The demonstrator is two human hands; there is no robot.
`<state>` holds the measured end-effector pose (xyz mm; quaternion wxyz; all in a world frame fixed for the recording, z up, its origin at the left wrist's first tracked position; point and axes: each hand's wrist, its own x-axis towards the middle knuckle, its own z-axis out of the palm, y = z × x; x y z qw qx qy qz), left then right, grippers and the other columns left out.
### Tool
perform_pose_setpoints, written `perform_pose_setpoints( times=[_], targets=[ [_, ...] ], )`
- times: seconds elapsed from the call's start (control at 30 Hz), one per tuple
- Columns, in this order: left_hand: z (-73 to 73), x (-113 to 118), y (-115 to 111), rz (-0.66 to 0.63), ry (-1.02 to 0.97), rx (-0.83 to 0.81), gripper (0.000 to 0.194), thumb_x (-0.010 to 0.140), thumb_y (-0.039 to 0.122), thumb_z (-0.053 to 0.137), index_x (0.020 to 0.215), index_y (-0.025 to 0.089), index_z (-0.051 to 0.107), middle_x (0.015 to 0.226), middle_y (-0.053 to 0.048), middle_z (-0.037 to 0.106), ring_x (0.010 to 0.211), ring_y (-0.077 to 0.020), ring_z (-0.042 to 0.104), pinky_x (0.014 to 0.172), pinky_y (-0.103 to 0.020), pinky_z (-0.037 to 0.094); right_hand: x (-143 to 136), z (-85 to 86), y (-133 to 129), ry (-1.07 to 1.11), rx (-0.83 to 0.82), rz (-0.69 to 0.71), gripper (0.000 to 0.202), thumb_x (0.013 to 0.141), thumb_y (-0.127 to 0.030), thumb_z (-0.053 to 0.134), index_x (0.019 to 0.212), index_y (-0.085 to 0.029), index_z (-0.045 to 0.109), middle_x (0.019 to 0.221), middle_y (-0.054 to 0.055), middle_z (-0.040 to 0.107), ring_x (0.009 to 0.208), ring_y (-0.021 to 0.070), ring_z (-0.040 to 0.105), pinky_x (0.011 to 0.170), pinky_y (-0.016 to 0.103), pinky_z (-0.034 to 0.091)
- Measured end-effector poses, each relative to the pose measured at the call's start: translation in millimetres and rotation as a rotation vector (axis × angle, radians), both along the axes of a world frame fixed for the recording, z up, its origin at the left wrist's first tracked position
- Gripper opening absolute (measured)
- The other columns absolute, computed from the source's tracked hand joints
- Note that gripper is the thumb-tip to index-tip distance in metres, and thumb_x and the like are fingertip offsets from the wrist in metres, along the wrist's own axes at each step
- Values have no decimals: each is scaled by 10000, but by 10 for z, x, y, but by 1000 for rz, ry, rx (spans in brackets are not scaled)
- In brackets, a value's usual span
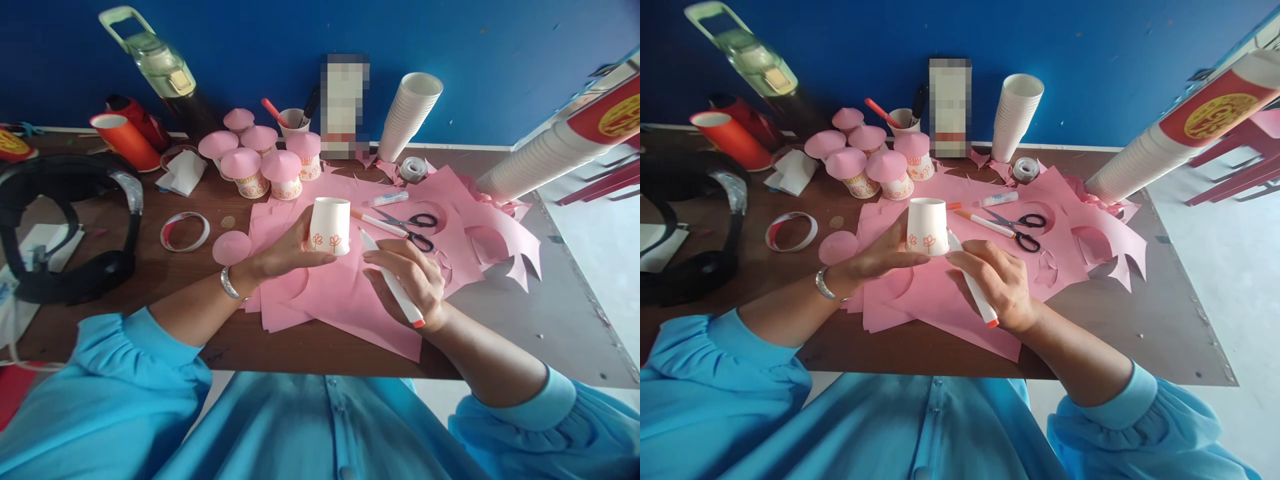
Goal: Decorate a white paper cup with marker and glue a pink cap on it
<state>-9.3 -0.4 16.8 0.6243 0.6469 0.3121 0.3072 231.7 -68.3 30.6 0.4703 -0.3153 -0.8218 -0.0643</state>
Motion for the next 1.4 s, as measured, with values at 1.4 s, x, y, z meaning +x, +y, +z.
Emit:
perform_pose_setpoints(
  times=[1.4],
  targets=[
    [-16, 53, 32, -83, 26, 131, 689, 827, 499, 883, 1385, 253, 563, 1254, -117, 688, 1206, -327, 641, 955, -459, 574, -68, 18, -16, -45, -4, 127, 267, 925, -63, 646, 1162, -182, 622, 822, 35, 704, 703, 176, 704, 639, 295, 629]
  ],
)
